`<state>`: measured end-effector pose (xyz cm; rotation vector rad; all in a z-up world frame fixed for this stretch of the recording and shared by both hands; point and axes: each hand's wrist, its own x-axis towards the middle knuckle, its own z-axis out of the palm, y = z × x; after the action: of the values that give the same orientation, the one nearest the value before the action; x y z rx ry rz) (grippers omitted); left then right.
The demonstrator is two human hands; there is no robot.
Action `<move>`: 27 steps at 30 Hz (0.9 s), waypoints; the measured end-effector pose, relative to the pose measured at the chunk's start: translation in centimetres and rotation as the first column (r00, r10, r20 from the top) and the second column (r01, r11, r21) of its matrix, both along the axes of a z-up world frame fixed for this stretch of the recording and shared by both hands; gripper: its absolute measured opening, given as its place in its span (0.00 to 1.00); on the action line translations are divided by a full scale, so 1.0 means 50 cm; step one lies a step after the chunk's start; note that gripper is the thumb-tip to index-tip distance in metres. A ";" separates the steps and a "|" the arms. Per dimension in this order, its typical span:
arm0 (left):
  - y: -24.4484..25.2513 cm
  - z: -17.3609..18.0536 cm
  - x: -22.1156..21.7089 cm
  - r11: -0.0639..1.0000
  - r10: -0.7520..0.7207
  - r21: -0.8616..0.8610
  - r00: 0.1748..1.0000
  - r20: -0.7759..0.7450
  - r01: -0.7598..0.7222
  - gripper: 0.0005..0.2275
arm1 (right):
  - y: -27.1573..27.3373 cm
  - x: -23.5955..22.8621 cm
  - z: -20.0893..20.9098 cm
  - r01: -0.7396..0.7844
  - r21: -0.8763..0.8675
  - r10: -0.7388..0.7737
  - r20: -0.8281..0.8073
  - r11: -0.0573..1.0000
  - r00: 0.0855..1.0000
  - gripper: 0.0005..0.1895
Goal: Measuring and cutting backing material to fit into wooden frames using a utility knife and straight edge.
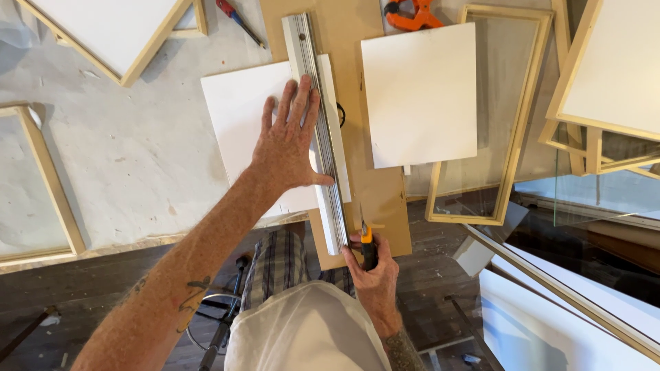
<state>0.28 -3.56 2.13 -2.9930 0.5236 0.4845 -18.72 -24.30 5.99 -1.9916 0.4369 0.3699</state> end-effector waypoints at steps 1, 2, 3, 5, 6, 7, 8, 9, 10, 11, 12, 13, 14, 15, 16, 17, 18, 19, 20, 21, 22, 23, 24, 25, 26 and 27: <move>0.000 0.003 0.001 1.000 0.000 -0.002 1.000 -0.005 0.000 0.75 | 0.000 0.001 0.001 0.000 -0.002 0.000 -0.005 1.000 1.000 0.16; -0.001 0.005 0.003 1.000 0.005 -0.005 1.000 -0.021 -0.005 0.74 | -0.001 0.002 0.002 -0.008 0.004 0.008 0.004 1.000 1.000 0.16; -0.002 0.007 0.003 1.000 0.008 -0.008 0.999 -0.039 -0.009 0.74 | -0.001 0.003 0.003 -0.015 0.010 0.015 0.011 1.000 1.000 0.17; -0.002 0.011 0.004 1.000 0.008 -0.005 0.999 -0.052 -0.009 0.74 | -0.001 0.003 0.000 -0.020 0.012 0.020 0.029 1.000 0.999 0.17; -0.002 0.013 0.005 1.000 0.009 0.000 0.998 -0.058 -0.009 0.74 | -0.001 0.004 -0.002 -0.027 0.016 0.026 0.054 1.000 0.998 0.18; -0.002 0.013 0.005 1.000 0.010 0.000 0.998 -0.062 -0.010 0.74 | -0.002 0.004 -0.002 -0.027 0.017 0.027 0.050 0.999 0.998 0.18; -0.002 0.014 0.005 1.000 0.012 -0.004 0.998 -0.067 -0.013 0.74 | -0.002 0.005 -0.001 -0.029 0.021 0.029 0.034 0.999 0.999 0.17; -0.002 0.015 0.006 1.000 0.015 -0.007 0.997 -0.072 -0.015 0.74 | -0.003 0.005 0.000 -0.031 0.025 0.030 0.019 0.999 0.999 0.16; -0.003 0.016 0.004 1.000 0.015 -0.007 0.997 -0.075 -0.016 0.74 | -0.004 0.003 -0.003 -0.031 0.025 0.031 0.016 0.999 0.999 0.16; -0.003 0.017 0.005 1.000 0.020 -0.007 0.997 -0.077 -0.021 0.74 | -0.004 0.002 -0.006 -0.022 0.020 0.022 0.013 1.000 1.000 0.16; -0.004 0.018 0.006 1.000 0.025 -0.007 0.996 -0.080 -0.026 0.74 | -0.004 0.002 -0.008 -0.012 0.014 0.012 0.010 1.000 1.000 0.15; -0.003 0.017 0.005 1.000 0.025 -0.007 0.996 -0.081 -0.026 0.74 | -0.003 0.002 -0.007 -0.012 0.015 0.012 0.009 1.000 1.000 0.15; -0.001 0.016 0.003 1.000 0.022 -0.011 0.997 -0.071 -0.023 0.74 | -0.002 0.003 -0.006 -0.002 0.020 0.002 -0.005 1.000 1.000 0.15; -0.002 0.015 0.003 1.000 0.019 -0.018 0.998 -0.060 -0.020 0.74 | -0.004 0.004 -0.005 0.008 0.023 -0.007 -0.018 1.000 1.000 0.15; -0.004 0.013 0.003 1.000 0.018 -0.019 0.998 -0.060 -0.020 0.74 | -0.005 0.005 -0.005 0.008 0.021 -0.008 -0.018 1.000 1.000 0.15; -0.003 0.013 0.003 1.000 0.017 -0.014 0.998 -0.056 -0.018 0.74 | -0.005 0.006 -0.006 -0.005 0.034 0.004 0.005 0.999 1.000 0.16; -0.002 0.012 0.003 1.000 0.017 -0.008 0.999 -0.052 -0.017 0.74 | -0.005 0.007 -0.007 -0.018 0.046 0.016 0.028 0.999 0.999 0.17; -0.002 0.015 0.005 1.000 0.016 -0.006 0.999 -0.051 -0.017 0.74 | -0.004 0.008 -0.006 -0.017 0.048 0.016 0.029 0.999 0.999 0.17; -0.002 0.018 0.006 1.000 0.020 -0.004 0.997 -0.069 -0.020 0.74 | -0.003 0.008 -0.006 -0.011 0.050 0.009 0.022 0.999 1.000 0.17; -0.004 0.019 0.006 1.000 0.023 -0.004 0.996 -0.087 -0.024 0.74 | -0.004 0.007 -0.005 -0.004 0.050 0.003 0.015 0.999 1.000 0.17; -0.004 0.018 0.005 1.000 0.023 -0.006 0.996 -0.088 -0.024 0.74 | -0.005 0.006 -0.006 -0.003 0.049 0.003 0.014 0.999 1.000 0.17; -0.004 0.017 0.005 1.000 0.017 -0.004 0.997 -0.075 -0.018 0.74 | -0.005 0.006 -0.008 -0.008 0.039 0.007 0.028 0.999 1.000 0.17; -0.002 0.016 0.005 1.000 0.012 -0.002 0.998 -0.062 -0.012 0.74 | -0.005 0.005 -0.010 -0.013 0.030 0.011 0.042 0.999 0.999 0.18; -0.002 0.016 0.004 1.000 0.011 -0.002 0.998 -0.061 -0.011 0.74 | -0.005 0.005 -0.010 -0.012 0.030 0.011 0.042 0.999 0.999 0.18; -0.002 0.016 0.004 1.000 0.012 -0.010 0.998 -0.058 -0.012 0.74 | -0.005 0.005 -0.010 -0.004 0.029 0.004 0.024 1.000 1.000 0.17; -0.001 0.017 0.003 1.000 0.012 -0.018 0.999 -0.053 -0.013 0.74 | -0.005 0.005 -0.010 0.004 0.027 -0.004 0.007 1.000 1.000 0.17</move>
<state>0.45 -3.63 2.96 -3.0097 0.5170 0.5646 -18.45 -24.53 5.48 -1.9645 0.4296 0.3645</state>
